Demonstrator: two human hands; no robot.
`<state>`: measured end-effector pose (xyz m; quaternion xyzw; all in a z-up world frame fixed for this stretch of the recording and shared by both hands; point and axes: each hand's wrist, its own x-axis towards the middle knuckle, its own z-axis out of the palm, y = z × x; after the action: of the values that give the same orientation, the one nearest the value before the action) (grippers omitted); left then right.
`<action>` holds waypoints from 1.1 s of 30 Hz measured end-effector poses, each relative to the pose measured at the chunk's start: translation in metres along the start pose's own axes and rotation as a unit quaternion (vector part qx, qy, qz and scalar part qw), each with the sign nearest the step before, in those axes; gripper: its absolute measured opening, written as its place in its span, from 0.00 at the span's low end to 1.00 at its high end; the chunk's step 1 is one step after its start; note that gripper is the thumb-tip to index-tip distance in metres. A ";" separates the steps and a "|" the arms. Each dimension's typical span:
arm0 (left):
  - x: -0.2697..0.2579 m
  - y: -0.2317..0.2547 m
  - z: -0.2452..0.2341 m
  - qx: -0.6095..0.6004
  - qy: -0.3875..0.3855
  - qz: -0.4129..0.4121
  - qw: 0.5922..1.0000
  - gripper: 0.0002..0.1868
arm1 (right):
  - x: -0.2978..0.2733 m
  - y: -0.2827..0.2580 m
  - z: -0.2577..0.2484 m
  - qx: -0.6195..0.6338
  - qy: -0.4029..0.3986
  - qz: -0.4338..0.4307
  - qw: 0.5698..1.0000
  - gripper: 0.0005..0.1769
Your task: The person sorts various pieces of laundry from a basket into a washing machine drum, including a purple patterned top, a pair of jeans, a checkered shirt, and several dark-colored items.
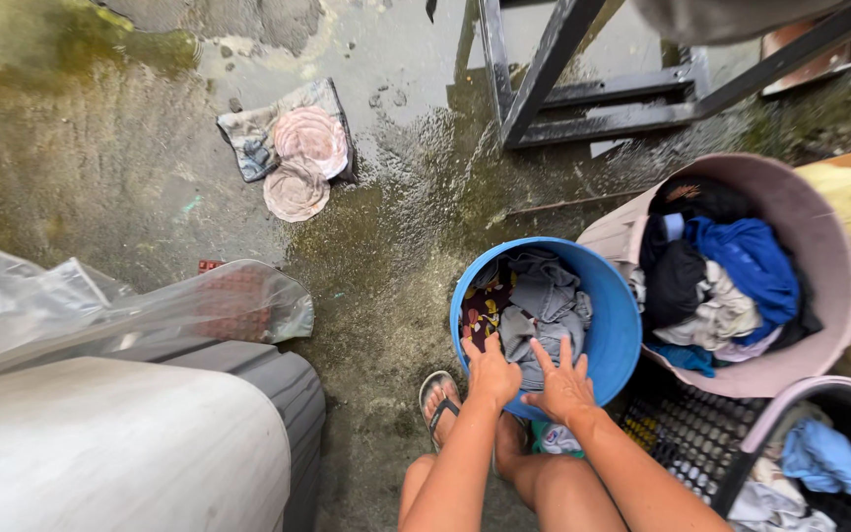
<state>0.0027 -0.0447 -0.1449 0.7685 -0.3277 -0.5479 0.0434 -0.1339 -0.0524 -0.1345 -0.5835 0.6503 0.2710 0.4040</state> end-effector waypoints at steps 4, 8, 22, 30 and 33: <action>0.027 -0.008 0.014 0.005 -0.002 -0.008 1.000 0.40 | 0.028 -0.005 0.013 -0.077 -0.002 -0.017 0.997 0.68; 0.057 -0.023 0.028 0.001 -0.005 0.009 1.000 0.39 | 0.049 -0.009 0.018 -0.110 -0.026 0.008 0.994 0.72; 0.061 -0.059 0.077 -0.062 0.008 0.045 0.997 0.32 | 0.108 0.055 0.050 -0.029 0.033 -0.020 0.999 0.39; -0.007 -0.035 0.045 -0.251 0.037 -0.002 0.967 0.62 | -0.013 0.046 -0.030 0.143 0.100 -0.065 0.982 0.37; -0.066 0.014 -0.005 -0.356 -0.112 -0.162 0.913 0.69 | -0.069 0.041 -0.054 0.175 0.116 -0.089 0.974 0.36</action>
<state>-0.0118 -0.0208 -0.0831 0.6781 0.0156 -0.7105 0.1874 -0.1854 -0.0531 -0.0531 -0.5870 0.6752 0.0466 0.4443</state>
